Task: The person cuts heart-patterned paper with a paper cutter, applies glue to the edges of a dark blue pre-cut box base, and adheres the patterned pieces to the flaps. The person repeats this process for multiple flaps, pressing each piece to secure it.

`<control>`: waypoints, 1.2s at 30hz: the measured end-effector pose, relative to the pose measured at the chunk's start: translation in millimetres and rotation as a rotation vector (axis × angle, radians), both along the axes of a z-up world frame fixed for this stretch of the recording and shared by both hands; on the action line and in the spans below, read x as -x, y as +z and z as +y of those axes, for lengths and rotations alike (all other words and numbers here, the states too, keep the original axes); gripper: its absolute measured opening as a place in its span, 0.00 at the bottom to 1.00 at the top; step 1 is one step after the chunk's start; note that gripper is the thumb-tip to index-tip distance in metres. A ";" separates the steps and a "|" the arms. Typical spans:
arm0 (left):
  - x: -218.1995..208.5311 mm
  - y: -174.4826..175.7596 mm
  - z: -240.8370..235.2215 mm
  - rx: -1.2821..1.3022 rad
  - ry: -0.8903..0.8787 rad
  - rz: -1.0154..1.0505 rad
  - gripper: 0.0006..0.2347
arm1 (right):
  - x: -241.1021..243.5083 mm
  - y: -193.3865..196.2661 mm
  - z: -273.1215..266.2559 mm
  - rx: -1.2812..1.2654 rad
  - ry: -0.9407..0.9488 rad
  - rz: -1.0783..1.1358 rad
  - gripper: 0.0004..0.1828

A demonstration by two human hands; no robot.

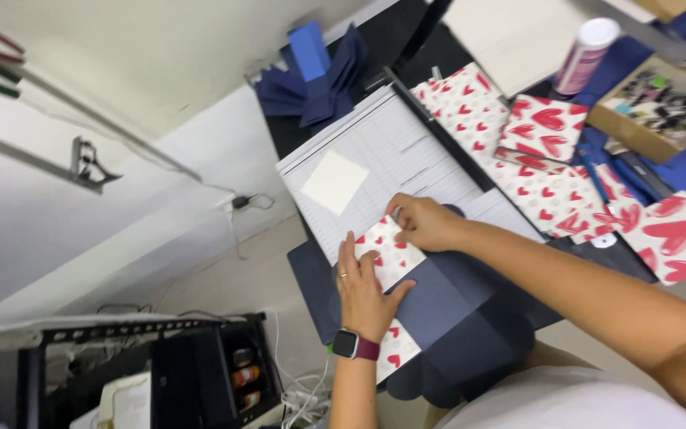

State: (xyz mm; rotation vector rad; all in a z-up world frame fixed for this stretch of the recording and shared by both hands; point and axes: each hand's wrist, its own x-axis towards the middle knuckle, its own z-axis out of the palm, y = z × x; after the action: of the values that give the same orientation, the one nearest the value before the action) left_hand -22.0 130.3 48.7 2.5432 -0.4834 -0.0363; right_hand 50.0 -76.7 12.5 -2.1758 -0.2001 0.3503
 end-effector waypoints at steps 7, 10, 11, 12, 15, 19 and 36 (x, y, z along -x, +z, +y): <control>-0.5 11.5 -32.8 0.403 0.128 -0.128 0.26 | 18.5 39.4 -3.3 -0.014 -0.040 -0.163 0.20; 1.7 -33.7 -44.7 1.241 0.187 0.246 0.17 | 36.6 51.8 -11.0 -0.057 0.035 -0.545 0.09; 1.9 -41.0 -48.6 1.236 0.188 0.250 0.17 | 43.2 54.1 -9.3 -0.061 0.031 -0.541 0.09; 2.1 -48.3 -52.2 1.361 0.177 0.320 0.19 | 49.7 56.6 -7.3 -0.133 0.024 -0.544 0.09; 1.4 -51.3 -59.5 1.550 0.139 0.475 0.19 | 65.0 92.2 -8.6 -0.368 0.058 -0.309 0.12; 0.7 -45.1 -58.6 1.725 0.412 0.747 0.29 | 69.1 65.7 -52.5 -0.439 0.357 0.042 0.38; -1.4 11.8 -62.8 1.849 0.789 0.896 0.39 | -74.2 16.8 -291.3 0.224 -0.933 0.173 0.40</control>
State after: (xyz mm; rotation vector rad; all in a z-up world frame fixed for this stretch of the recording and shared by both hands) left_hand -20.6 67.6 60.4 0.5720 0.6405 -0.2637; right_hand 124.2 -368.0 29.3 -2.1784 0.9612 0.0155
